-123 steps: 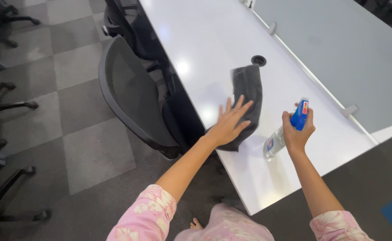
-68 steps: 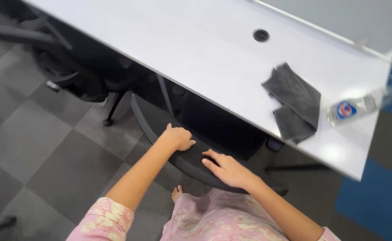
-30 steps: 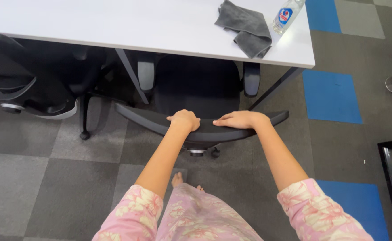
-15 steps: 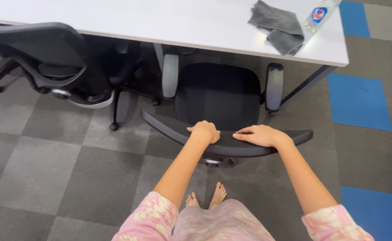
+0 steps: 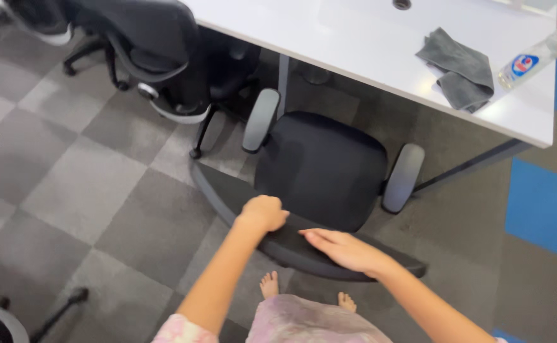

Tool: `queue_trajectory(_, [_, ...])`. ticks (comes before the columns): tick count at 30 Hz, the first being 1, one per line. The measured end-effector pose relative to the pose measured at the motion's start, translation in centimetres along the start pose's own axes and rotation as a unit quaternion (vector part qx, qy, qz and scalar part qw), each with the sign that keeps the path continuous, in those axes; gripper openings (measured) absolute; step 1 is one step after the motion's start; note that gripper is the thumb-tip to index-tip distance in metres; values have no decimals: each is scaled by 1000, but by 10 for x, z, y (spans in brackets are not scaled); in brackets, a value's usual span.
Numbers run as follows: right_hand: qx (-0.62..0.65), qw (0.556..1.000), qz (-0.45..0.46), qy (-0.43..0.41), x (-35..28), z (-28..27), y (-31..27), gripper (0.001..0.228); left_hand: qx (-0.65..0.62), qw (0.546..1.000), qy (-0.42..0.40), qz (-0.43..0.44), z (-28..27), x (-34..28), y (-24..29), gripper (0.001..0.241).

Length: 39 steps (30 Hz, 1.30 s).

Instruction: The person moves an office chair, sprays a white desk with a liquid from a bottle, and wipes the surface with a grey cloth.

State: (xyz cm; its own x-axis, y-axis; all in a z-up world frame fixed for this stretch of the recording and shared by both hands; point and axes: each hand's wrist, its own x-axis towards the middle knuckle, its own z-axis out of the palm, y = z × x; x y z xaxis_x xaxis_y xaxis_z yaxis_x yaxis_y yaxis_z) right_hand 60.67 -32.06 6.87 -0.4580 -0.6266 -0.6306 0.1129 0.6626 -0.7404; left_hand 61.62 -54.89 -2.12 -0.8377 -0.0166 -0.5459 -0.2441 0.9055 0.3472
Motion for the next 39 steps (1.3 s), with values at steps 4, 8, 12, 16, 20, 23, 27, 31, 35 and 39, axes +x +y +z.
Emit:
queue_trajectory(4, [14, 991, -40, -128, -19, 1, -3, 60, -74, 994, 19, -83, -2, -42, -44, 52])
queue_trajectory(8, [0, 984, -111, -141, -40, -43, 11, 60, -110, 965, 31, -235, 5, -81, -58, 48])
queue_trajectory(12, [-24, 994, -89, -57, -76, -116, 48, 60, -102, 927, 117, -342, 40, -112, -74, 52])
queue_trajectory(16, [9, 997, -71, 40, -103, -203, 99, 60, 48, 922, 152, -353, 84, -119, -104, 59])
queue_trajectory(20, [75, 982, -38, 171, -117, -282, 152, 58, 29, 871, 98, -480, 101, -98, -116, 68])
queue_trajectory(23, [124, 957, -37, 259, -114, -328, 181, 61, -43, 835, 71, -545, 101, -61, -103, 72])
queue_trajectory(27, [153, 929, -58, 331, -103, -384, 207, 71, 55, 862, 265, -428, 96, 10, -52, 72])
queue_trajectory(31, [150, 900, -73, 403, -84, -449, 213, 85, 167, 827, 485, -230, 39, 97, 39, 66])
queue_trajectory(35, [159, 866, -84, 466, -57, -524, 212, 94, -101, 884, 436, -137, -40, 178, 133, 62])
queue_trajectory(39, [129, 841, -133, 508, -20, -599, 216, 98, -82, 860, 504, 2, -82, 269, 204, 65])
